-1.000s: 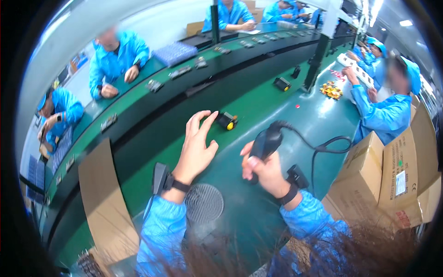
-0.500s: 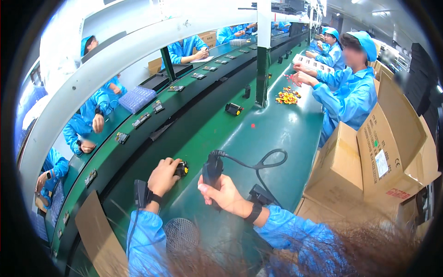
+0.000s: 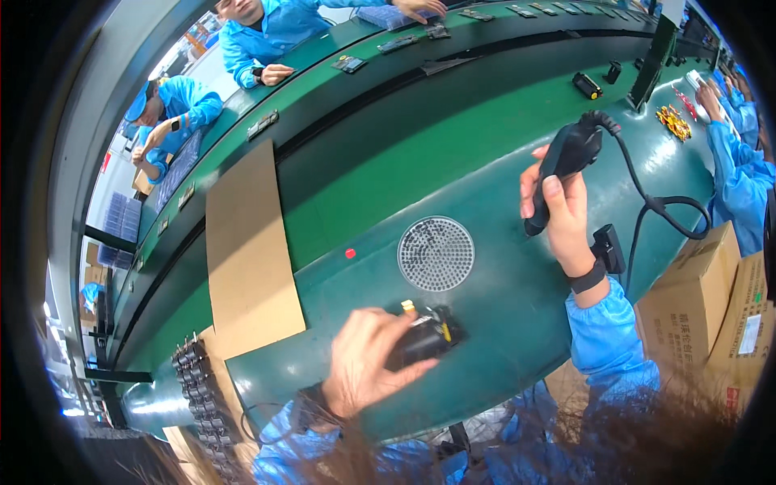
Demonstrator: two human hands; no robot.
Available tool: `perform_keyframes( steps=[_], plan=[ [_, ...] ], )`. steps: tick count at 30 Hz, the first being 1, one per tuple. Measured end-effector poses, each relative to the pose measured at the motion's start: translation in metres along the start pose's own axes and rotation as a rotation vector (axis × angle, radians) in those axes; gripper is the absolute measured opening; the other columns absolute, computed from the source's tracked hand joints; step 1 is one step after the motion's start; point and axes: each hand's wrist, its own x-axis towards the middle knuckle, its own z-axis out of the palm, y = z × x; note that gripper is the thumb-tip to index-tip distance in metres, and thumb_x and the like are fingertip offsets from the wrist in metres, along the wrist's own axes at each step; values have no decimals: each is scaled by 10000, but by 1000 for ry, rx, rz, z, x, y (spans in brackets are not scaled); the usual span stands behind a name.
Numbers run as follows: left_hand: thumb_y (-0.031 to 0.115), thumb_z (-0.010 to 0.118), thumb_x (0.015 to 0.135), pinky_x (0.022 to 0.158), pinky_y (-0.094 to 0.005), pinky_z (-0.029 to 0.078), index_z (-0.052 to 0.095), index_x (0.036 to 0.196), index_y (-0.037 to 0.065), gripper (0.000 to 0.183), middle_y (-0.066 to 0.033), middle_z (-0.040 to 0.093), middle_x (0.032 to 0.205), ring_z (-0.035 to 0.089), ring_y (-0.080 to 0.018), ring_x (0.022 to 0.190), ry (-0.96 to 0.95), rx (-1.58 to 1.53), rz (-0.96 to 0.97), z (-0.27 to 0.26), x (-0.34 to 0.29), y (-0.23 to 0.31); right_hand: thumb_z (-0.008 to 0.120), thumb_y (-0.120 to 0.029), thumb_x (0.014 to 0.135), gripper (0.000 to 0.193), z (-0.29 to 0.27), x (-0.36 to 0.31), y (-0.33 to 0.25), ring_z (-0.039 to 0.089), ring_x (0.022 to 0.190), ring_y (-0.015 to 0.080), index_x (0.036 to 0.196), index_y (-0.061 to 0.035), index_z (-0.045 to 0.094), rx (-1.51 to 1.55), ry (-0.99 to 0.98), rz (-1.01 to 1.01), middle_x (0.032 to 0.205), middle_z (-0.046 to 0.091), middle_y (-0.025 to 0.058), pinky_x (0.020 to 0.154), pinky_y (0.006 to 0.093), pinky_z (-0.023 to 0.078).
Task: Assembling small electronic components using an electric screwdriver on a factory conveyor belt.
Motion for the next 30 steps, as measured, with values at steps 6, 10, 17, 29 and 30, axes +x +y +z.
perform_keyframes(
  steps=[6,10,17,29,30],
  plan=[
    [313,922,661,816,-429,513,678,1161,30,624,-90,600,993,587,-297,936,-2,80,-1,35,-10,10,567,-185,1034,327,6,-10,-3,547,660,102,1304,-22,480,17,58,-4,830,579,46,621,259,485],
    [376,856,717,862,-452,506,654,1184,48,605,-97,599,1037,597,-309,983,-34,136,-40,46,-4,12,611,-166,1010,331,3,-12,-9,556,660,84,1280,-7,502,-74,66,42,810,579,16,600,247,476],
    [322,813,817,945,-547,466,388,1483,-109,900,-253,540,1257,566,-429,1096,-99,196,77,58,-52,-18,589,-289,1036,376,21,-8,-13,534,771,94,1279,-10,520,89,-115,130,889,549,14,695,267,476],
    [278,793,834,987,-432,478,543,1394,33,661,-126,551,1278,548,-321,1215,-78,-43,50,46,-17,-6,322,-952,787,938,97,-7,-33,460,459,114,1018,-61,498,192,3,63,600,474,18,441,276,394],
    [263,795,831,978,-436,481,549,1390,37,651,-122,549,1277,544,-320,1216,-87,-42,45,43,-18,-5,317,-961,776,945,105,-6,-30,456,449,114,1008,-62,492,221,-6,42,595,474,21,433,275,392]
  ],
)
